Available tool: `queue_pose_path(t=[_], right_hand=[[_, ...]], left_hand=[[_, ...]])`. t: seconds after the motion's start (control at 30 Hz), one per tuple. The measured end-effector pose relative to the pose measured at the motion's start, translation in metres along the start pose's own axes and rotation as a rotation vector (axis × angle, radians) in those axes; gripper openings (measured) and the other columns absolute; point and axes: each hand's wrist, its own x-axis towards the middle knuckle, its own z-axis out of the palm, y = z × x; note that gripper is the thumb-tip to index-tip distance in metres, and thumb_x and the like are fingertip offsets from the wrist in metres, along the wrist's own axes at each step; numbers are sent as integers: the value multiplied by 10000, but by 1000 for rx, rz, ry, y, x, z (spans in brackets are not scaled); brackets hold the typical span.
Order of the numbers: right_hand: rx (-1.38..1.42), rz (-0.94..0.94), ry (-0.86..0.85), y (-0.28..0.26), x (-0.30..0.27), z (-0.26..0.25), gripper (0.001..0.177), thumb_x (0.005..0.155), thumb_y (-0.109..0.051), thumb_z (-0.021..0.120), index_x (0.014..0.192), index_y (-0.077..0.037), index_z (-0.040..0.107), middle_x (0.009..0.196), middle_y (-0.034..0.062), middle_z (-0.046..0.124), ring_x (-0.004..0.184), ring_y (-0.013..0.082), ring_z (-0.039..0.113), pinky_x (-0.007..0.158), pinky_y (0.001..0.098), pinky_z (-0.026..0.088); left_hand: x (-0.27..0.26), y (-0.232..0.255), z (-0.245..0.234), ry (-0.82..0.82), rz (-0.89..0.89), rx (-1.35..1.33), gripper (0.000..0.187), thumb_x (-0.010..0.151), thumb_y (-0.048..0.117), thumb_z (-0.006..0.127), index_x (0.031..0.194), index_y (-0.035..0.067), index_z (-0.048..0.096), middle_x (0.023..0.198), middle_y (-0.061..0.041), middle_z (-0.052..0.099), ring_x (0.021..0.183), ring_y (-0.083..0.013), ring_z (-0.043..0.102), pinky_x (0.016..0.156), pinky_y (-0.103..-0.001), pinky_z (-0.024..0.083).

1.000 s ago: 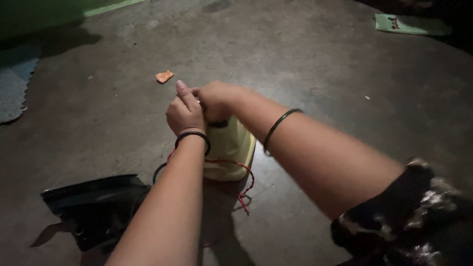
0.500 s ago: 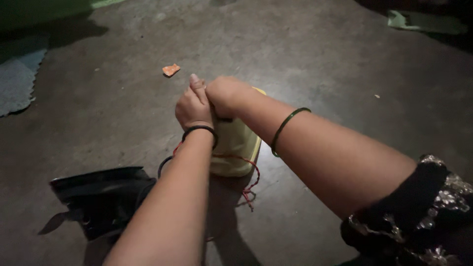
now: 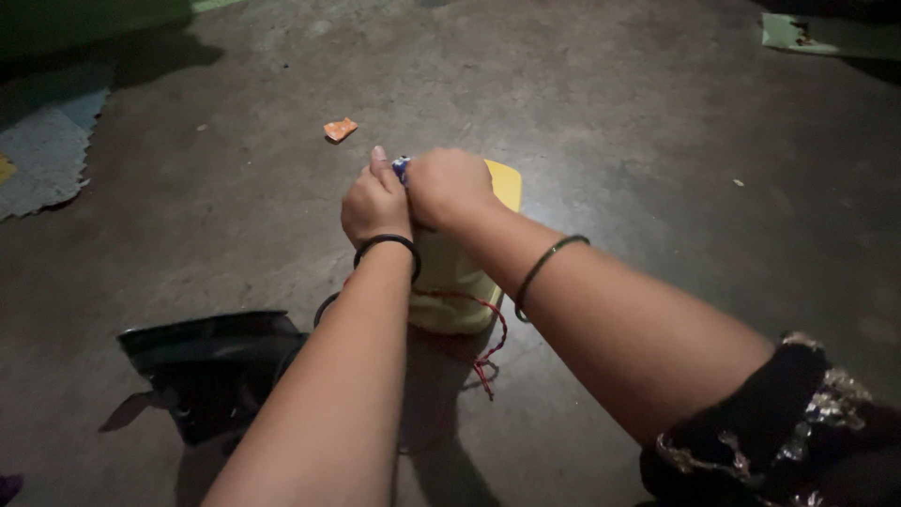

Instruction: The person is repairing a small electronic device, possibly a motor or fan, by manipulating wires and components inside a beige plastic housing. They use a tool to adjust connections and then wipe the exterior of the housing with a cloth.

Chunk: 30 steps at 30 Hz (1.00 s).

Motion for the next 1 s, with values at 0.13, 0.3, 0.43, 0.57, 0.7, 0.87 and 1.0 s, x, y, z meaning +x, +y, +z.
queue_pose_path(t=[0.13, 0.3, 0.43, 0.57, 0.7, 0.87, 1.0], right_hand=[[144, -14, 234, 7, -14, 19, 188, 891, -236, 641, 904, -81, 748, 948, 201, 748, 859, 400, 723, 740, 526, 574], [582, -42, 503, 38, -29, 15, 266, 831, -274, 688, 954, -46, 749, 880, 201, 755, 793, 369, 714, 706, 478, 548], [971, 207, 631, 75, -34, -6, 365, 885, -357, 706, 1061, -38, 733, 865, 130, 761, 768, 228, 723, 698, 383, 566], [1016, 28, 838, 93, -31, 0, 373, 912, -325, 704, 1125, -19, 711, 953, 107, 755, 830, 201, 716, 760, 357, 570], [984, 119, 599, 78, -31, 38, 396, 1027, -380, 608, 974, -4, 720, 812, 124, 700, 712, 222, 662, 674, 372, 527], [1056, 299, 447, 69, -16, 47, 430, 1017, -396, 531, 926, -25, 728, 697, 136, 692, 624, 241, 656, 617, 401, 521], [977, 202, 423, 82, 7, 63, 321, 940, -308, 574, 947, -32, 738, 733, 131, 712, 640, 216, 683, 644, 372, 536]], left_hand=[[-6, 12, -16, -14, 16, -21, 621, 1040, 502, 319, 935, 91, 772, 899, -229, 731, 874, -469, 686, 755, -574, 531], [-13, 27, -35, -83, 26, -16, 618, 1043, 512, 306, 977, 109, 770, 928, -233, 730, 908, -475, 675, 790, -578, 521], [-16, 41, -47, -225, 20, 131, 645, 1035, 545, 292, 965, 113, 765, 1015, -206, 731, 979, -456, 673, 855, -571, 513], [2, 74, -28, -292, 92, -18, 687, 998, 590, 240, 1044, 135, 753, 1066, -216, 719, 1035, -462, 646, 887, -578, 487], [17, 110, 7, -440, 118, -38, 786, 990, 657, 179, 1066, 141, 766, 1098, -236, 716, 1097, -470, 628, 950, -566, 477], [36, 111, 23, -533, 73, 73, 828, 991, 654, 166, 1050, 103, 783, 1098, -247, 718, 1107, -464, 647, 982, -552, 480], [44, 110, 32, -603, 43, 139, 749, 1030, 573, 250, 1048, 46, 782, 1115, -271, 715, 1113, -451, 664, 1002, -532, 491]])
